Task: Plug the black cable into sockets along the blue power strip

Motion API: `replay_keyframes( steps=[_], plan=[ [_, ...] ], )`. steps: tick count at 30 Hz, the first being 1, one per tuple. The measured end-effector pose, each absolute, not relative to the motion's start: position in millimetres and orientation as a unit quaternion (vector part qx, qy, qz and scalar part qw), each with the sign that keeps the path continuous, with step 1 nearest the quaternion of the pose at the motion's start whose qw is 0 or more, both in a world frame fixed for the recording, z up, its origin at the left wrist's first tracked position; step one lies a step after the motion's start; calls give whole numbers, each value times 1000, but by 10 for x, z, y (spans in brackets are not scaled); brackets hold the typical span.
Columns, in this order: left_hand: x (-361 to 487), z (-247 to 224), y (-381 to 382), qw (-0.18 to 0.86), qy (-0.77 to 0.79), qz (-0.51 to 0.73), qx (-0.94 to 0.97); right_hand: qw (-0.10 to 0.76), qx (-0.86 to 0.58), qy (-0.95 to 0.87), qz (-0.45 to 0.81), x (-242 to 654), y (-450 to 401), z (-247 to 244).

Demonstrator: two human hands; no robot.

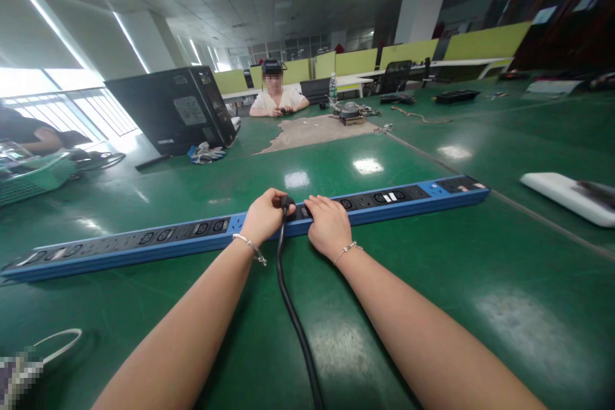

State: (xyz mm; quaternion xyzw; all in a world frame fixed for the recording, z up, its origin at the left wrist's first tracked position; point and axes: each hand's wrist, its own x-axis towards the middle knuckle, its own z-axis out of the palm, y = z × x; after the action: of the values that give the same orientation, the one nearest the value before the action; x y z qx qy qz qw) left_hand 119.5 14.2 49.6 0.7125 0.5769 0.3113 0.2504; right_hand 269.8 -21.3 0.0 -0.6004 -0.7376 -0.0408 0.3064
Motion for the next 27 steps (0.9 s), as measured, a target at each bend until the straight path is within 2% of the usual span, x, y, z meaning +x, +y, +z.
replay_keyframes(
  steps=[11,27],
  plan=[
    [1201,473,166,277,560,312,716,305,-602,-736,-44,2702,-211,-2],
    [1187,475,89,179,557,270,765,293,-607,-738,-41,2694,-208,5]
  ],
)
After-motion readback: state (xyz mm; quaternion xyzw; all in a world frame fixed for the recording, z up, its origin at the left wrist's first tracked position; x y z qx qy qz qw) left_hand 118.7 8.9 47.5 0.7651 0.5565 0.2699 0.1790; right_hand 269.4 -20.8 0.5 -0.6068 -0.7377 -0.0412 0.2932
